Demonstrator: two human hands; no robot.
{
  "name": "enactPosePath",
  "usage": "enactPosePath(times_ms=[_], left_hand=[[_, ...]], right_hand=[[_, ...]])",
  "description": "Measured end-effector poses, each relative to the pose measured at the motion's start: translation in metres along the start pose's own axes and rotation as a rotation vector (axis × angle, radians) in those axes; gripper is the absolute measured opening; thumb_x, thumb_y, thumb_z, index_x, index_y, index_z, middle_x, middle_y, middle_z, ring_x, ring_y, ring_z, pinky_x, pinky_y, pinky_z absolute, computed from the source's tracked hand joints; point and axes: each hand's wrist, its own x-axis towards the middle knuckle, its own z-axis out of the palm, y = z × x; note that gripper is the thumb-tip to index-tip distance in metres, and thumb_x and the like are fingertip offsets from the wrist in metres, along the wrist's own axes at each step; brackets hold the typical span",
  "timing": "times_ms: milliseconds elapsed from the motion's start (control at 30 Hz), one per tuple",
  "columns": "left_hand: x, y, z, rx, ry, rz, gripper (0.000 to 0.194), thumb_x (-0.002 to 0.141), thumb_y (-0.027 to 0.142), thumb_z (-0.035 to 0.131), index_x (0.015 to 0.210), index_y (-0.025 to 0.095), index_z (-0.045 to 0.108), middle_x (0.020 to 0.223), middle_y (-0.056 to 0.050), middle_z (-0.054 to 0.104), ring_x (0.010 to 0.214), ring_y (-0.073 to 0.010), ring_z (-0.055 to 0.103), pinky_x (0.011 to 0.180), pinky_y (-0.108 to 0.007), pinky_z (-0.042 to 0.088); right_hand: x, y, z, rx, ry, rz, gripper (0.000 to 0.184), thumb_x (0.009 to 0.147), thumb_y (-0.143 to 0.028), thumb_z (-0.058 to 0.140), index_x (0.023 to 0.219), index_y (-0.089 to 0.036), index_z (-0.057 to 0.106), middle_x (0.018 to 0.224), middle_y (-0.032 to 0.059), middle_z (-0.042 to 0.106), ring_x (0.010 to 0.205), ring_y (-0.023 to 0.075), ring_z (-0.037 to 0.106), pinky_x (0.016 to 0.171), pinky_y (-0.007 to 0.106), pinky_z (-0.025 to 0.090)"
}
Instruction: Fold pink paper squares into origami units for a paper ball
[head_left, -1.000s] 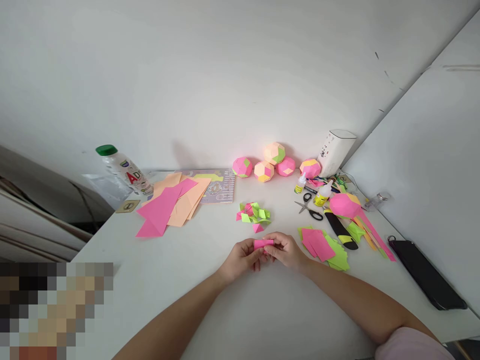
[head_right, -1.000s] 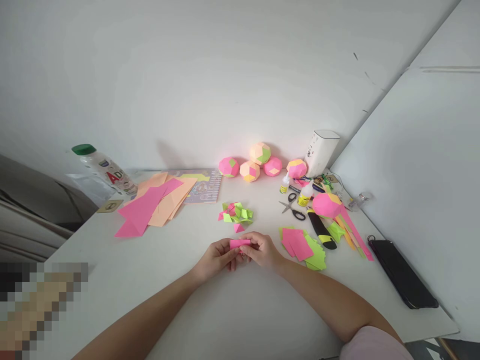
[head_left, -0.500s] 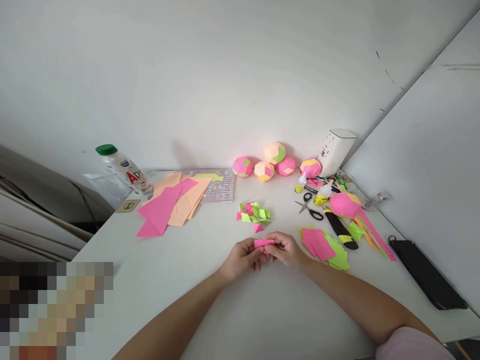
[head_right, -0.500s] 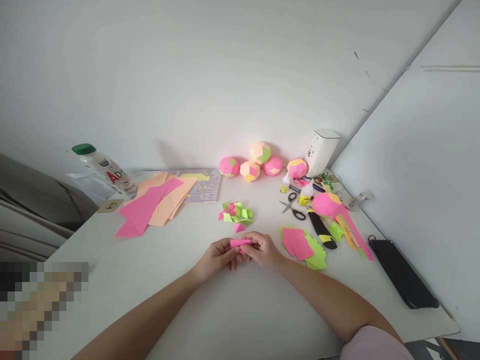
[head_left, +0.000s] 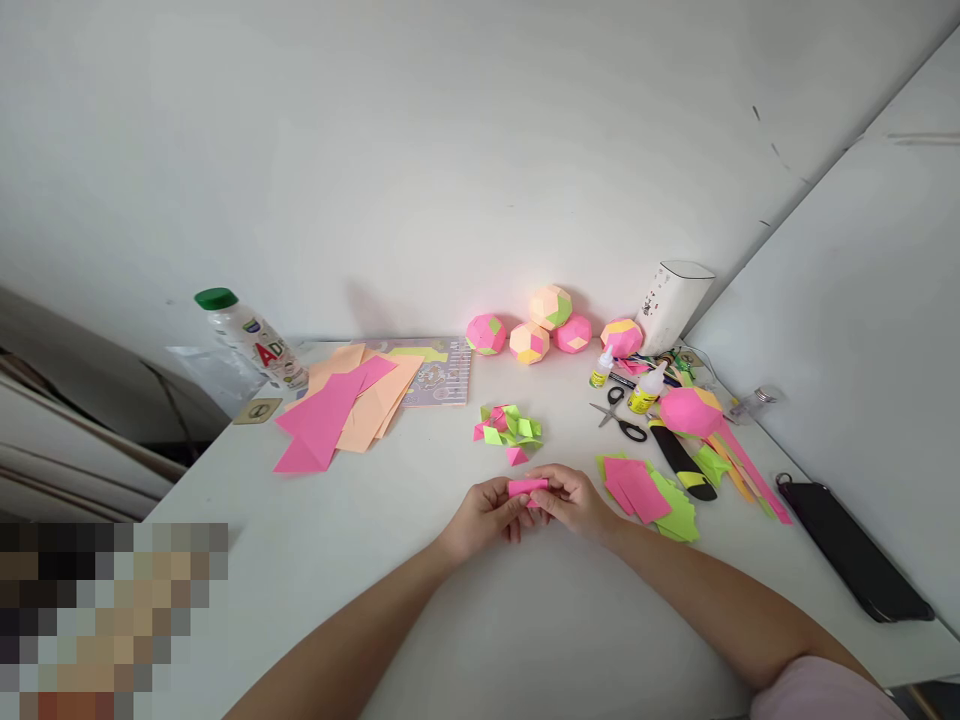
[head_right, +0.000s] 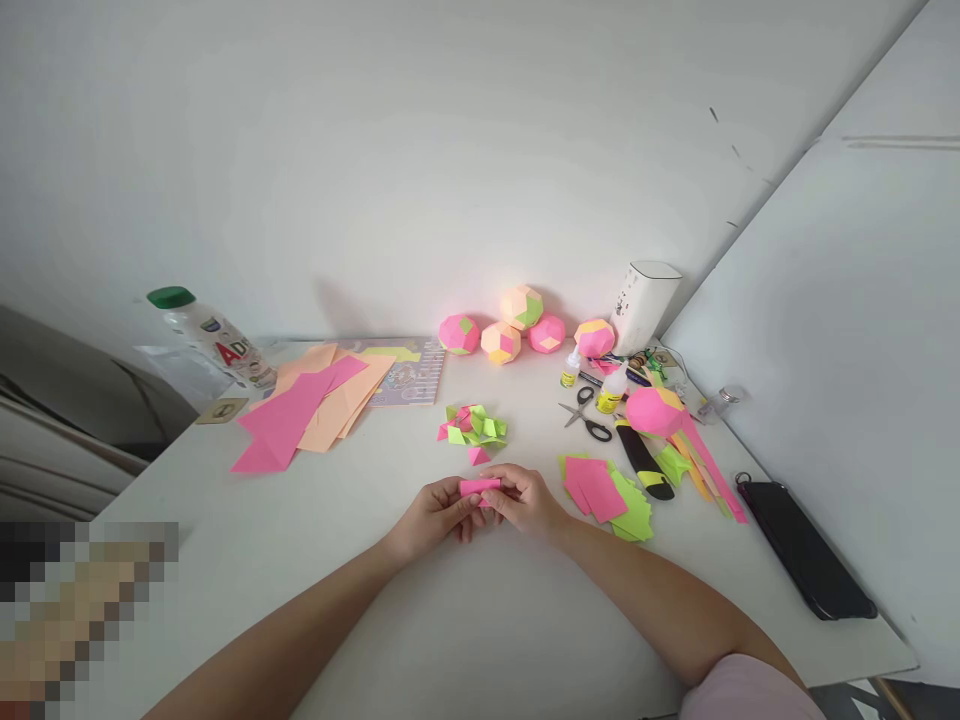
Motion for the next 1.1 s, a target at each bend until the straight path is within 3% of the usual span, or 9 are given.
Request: enactPosePath(times_ms=[167, 400, 667, 1100], left_hand=[[0.000, -0.002, 0.000, -0.030, 0.021, 0.017, 0.033, 0.079, 0.047, 0.053, 0.077, 0.013, 0.053, 0.066, -0.003, 0.064, 0.047, -0.0102, 0.055, 0.044, -0.022, 0.041], [0.001, -0.004, -0.001, -0.070, 0.041, 0.008, 0.033, 0.078, 0.047, 0.055, 0.076, 0.014, 0.051, 0.065, -0.003, 0.065, 0.045, -0.0105, 0.055, 0.044, -0.023, 0.043], [0.000, 0.000, 0.000, -0.105, 0.036, 0.000, 0.034, 0.078, 0.048, 0.054, 0.077, 0.014, 0.051, 0.066, -0.003, 0.063, 0.046, -0.0100, 0.055, 0.044, -0.022, 0.043], [0.000, 0.001, -0.001, -0.112, 0.034, 0.018, 0.033, 0.079, 0.046, 0.053, 0.077, 0.013, 0.052, 0.070, -0.004, 0.064, 0.047, -0.0094, 0.055, 0.044, -0.022, 0.042]], right_hand=[[0.001, 0.000, -0.001, 0.047, 0.013, 0.089, 0.036, 0.082, -0.034, 0.056, 0.113, -0.017, 0.050, 0.071, 0.0005, 0.061, 0.053, 0.0097, 0.056, 0.054, 0.025, 0.049], [0.001, -0.008, 0.000, 0.052, -0.028, 0.116, 0.029, 0.082, -0.038, 0.054, 0.096, -0.013, 0.057, 0.067, 0.0022, 0.061, 0.061, 0.0126, 0.058, 0.054, 0.025, 0.049], [0.002, -0.009, 0.002, 0.038, -0.062, 0.076, 0.023, 0.079, -0.034, 0.060, 0.089, -0.014, 0.057, 0.070, 0.0029, 0.062, 0.066, 0.0136, 0.059, 0.055, 0.025, 0.048], [0.001, -0.011, 0.002, -0.016, -0.026, 0.110, 0.025, 0.080, -0.038, 0.057, 0.078, -0.013, 0.058, 0.071, 0.0034, 0.062, 0.060, 0.0117, 0.059, 0.052, 0.023, 0.049]])
